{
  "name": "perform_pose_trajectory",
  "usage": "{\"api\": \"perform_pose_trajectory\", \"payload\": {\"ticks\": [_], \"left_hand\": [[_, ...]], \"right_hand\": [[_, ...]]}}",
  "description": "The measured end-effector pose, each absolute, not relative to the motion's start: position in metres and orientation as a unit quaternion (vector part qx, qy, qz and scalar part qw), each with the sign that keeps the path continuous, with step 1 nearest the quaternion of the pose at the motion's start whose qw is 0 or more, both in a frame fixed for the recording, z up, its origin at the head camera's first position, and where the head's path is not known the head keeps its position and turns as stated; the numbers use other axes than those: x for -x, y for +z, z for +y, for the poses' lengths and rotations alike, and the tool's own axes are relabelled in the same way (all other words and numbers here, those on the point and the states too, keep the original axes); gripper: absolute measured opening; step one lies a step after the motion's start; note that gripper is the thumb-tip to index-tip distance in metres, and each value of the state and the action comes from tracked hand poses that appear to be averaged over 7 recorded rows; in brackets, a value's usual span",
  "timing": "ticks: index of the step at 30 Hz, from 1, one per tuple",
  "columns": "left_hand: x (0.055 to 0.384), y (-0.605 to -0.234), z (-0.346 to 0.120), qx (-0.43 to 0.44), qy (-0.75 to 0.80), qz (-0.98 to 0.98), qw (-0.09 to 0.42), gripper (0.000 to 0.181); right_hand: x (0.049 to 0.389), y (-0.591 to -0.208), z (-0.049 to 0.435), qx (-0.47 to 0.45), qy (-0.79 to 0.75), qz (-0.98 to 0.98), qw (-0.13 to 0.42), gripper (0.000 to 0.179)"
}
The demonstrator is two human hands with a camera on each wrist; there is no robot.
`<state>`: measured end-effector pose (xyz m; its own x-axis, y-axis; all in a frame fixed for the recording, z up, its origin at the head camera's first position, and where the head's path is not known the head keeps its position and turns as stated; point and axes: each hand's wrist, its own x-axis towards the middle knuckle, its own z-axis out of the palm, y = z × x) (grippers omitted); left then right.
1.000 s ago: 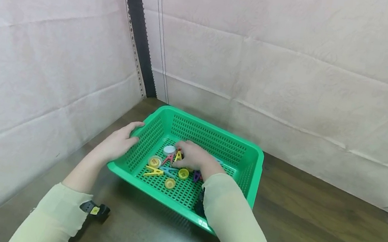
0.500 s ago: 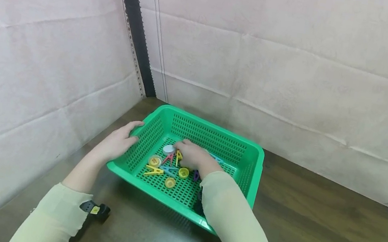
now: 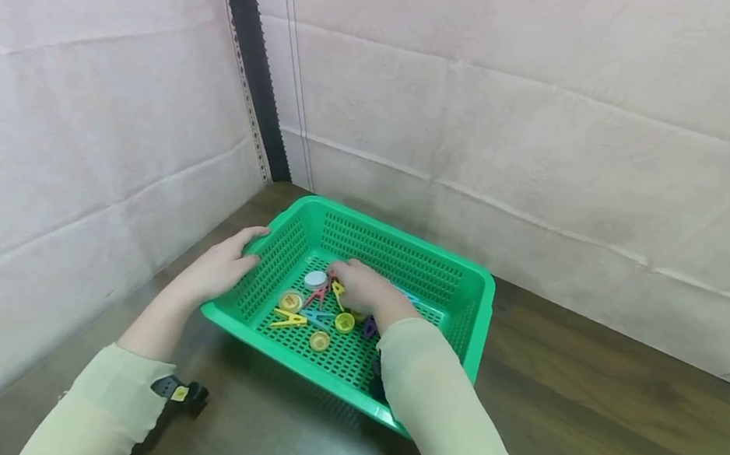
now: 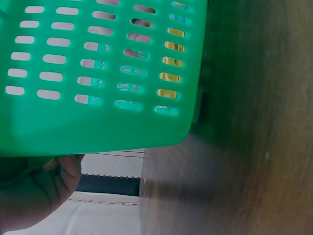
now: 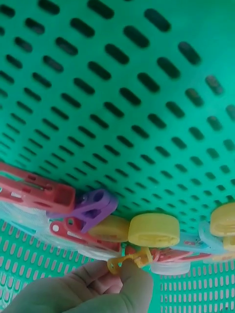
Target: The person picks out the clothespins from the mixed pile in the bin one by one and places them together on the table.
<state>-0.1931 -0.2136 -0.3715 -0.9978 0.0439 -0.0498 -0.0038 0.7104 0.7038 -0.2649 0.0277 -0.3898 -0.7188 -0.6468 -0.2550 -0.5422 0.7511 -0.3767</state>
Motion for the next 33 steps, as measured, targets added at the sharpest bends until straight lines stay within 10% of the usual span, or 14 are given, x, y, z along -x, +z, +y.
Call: {"api": "perform_pose_trajectory", "payload": {"ticks": [33], "left_hand": [[0.1956, -0.3754, -0.2173, -0.01, 0.383, 0.923, 0.037, 0.051]], "right_hand": [[0.2656, -0.3891, 0.0325, 0.333, -0.201, 0.908, 0.156, 0.042]]}}
